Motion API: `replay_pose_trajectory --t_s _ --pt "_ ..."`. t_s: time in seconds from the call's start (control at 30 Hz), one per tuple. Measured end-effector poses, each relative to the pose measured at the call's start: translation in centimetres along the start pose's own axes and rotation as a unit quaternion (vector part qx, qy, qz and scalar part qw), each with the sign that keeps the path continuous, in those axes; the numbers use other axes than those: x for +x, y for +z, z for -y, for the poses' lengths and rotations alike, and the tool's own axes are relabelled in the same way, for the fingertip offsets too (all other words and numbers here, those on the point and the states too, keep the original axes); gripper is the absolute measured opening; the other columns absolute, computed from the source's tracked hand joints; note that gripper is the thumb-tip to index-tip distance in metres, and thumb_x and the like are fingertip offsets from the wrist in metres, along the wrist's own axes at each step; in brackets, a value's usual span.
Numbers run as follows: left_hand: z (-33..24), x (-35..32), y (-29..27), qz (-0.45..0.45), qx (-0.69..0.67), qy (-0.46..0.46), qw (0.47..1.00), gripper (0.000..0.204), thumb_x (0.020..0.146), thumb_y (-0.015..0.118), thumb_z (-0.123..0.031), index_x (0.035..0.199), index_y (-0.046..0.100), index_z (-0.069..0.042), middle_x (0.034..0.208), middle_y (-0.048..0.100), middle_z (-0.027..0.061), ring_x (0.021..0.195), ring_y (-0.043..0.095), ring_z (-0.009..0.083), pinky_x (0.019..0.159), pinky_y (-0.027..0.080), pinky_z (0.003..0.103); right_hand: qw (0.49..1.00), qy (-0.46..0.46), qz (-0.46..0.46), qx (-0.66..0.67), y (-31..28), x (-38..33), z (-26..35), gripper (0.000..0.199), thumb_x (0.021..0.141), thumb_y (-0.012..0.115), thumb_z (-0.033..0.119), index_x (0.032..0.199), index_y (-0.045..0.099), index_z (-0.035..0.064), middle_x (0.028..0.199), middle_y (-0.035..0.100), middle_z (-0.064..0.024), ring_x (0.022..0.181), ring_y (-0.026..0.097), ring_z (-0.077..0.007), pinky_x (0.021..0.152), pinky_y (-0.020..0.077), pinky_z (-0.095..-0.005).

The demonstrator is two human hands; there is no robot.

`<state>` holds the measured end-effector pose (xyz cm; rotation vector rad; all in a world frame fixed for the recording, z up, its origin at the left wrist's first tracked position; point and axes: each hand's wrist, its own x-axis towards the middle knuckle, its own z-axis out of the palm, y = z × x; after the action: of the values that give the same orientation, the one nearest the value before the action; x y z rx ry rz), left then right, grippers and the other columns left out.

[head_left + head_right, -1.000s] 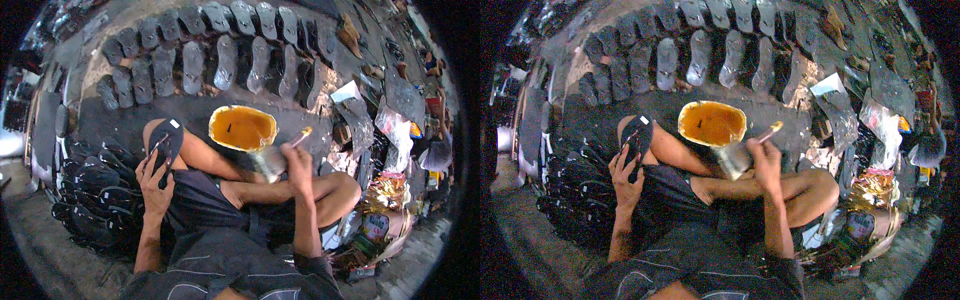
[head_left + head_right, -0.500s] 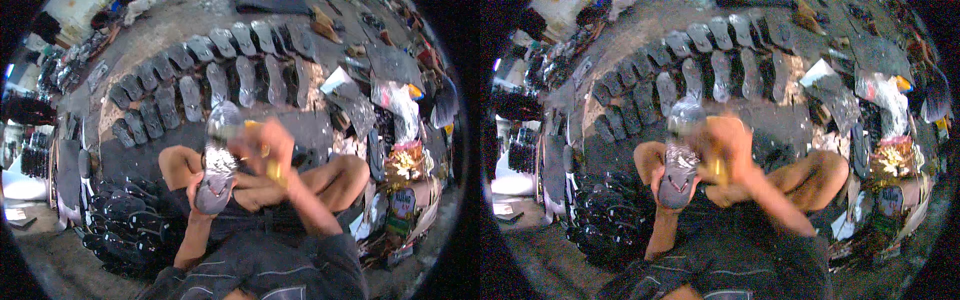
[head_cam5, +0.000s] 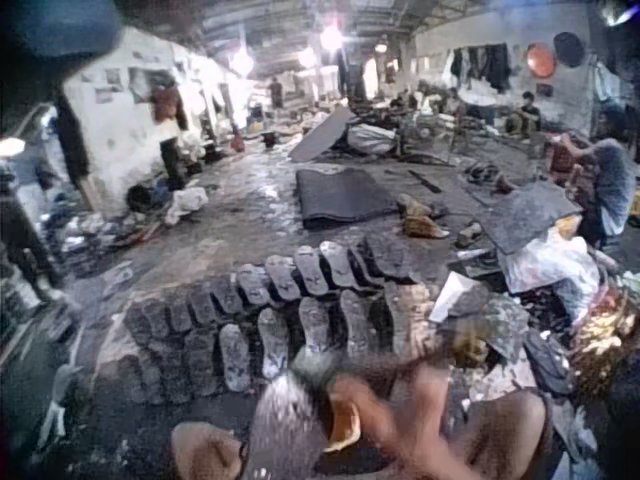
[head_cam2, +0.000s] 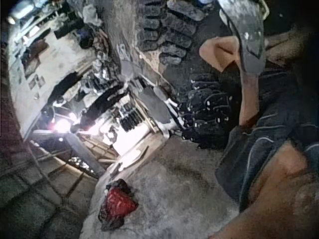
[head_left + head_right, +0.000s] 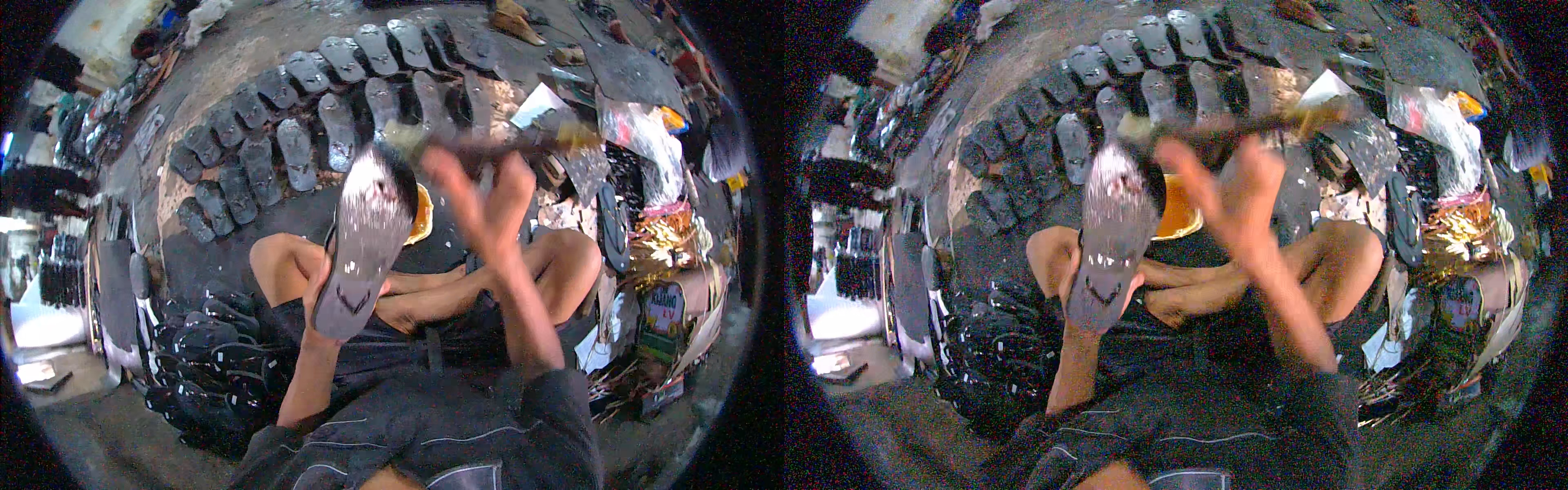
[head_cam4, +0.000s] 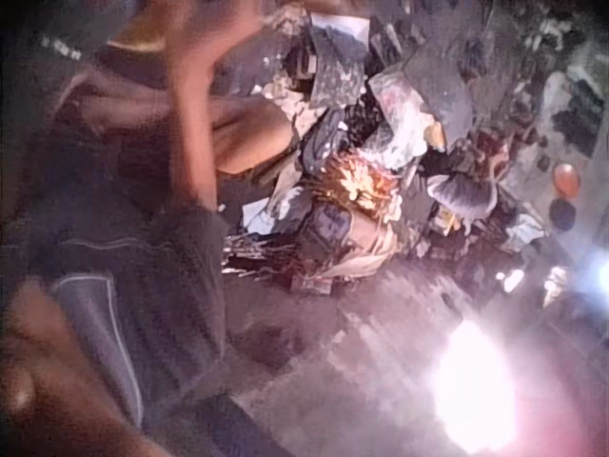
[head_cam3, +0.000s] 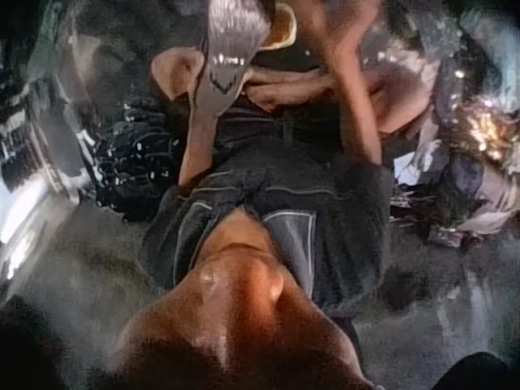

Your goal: The person sits on the floor and repeatedly paints the soles of black flip-flops using a brush and a container of orange paint. They handle each slipper one at a time, applying paint to the sole and placing it back on the floor.

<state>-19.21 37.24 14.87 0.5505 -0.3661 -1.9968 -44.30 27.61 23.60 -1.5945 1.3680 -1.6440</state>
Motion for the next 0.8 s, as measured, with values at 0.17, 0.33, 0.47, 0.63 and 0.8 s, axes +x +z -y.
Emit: replay_pose_trajectory --t_s 0.17,0.33,0.47,0.63,0.8 --pt "-0.3 5.7 4.1 -0.055 0.515 0.193 0.833 0.059 0.108 0.052 -0.031 0.158 0.037 -0.003 0.132 0.065 0.0135 0.113 0.069 0.0262 0.093 0.061 0.041 0.965 -0.162 0.199 -0.044 2.4 -11.1 1.9 0.024 0.078 0.086 0.024 0.098 0.077 0.0161 0.087 0.07 -0.0095 0.081 0.07 -0.0271 0.075 0.0583 -0.0386" --pt "0.7 6.2 4.3 -0.071 -0.056 0.031 0.995 0.048 0.111 0.047 -0.036 0.152 0.048 -0.01 0.133 0.066 0.0082 0.112 0.068 0.0188 0.102 0.055 0.038 0.995 0.037 0.086 -0.029 1.4 -5.4 2.6 0.026 0.08 0.086 0.02 0.1 0.077 0.0061 0.092 0.075 -0.0133 0.083 0.074 -0.0245 0.075 0.0589 -0.0368" --pt "-2.4 7.1 3.5 -0.011 0.077 0.036 0.996 0.045 0.11 0.047 -0.035 0.15 0.05 -0.014 0.128 0.066 0.0042 0.117 0.064 0.0138 0.102 0.052 0.037 0.977 0.053 0.154 0.136 3.1 -10.7 5.3 0.024 0.082 0.083 0.012 0.104 0.077 0.0057 0.099 0.078 -0.0129 0.088 0.076 -0.0218 0.083 0.0582 -0.0368" --pt "0.0 8.1 5.1 -0.099 0.211 0.18 0.956 0.049 0.107 0.049 -0.038 0.141 0.055 -0.004 0.118 0.071 0.011 0.108 0.07 0.0235 0.093 0.06 0.04 0.993 0.099 0.007 0.068 2.9 -9.5 3.5 0.033 0.074 0.093 0.012 0.099 0.076 -0.001 0.087 0.076 -0.012 0.082 0.073 -0.0208 0.073 0.0576 -0.0347" --pt "0.5 8.0 5.2 -0.046 0.042 0.16 0.985 0.058 0.104 0.052 -0.04 0.151 0.048 -0.007 0.138 0.063 0.0143 0.117 0.067 0.0298 0.102 0.056 0.046 0.998 0.053 -0.015 -0.02 1.9 -7.6 0.4 0.034 0.077 0.093 0.016 0.103 0.075 0.0024 0.096 0.075 -0.011 0.08 0.07 -0.0211 0.07 0.0543 -0.035"
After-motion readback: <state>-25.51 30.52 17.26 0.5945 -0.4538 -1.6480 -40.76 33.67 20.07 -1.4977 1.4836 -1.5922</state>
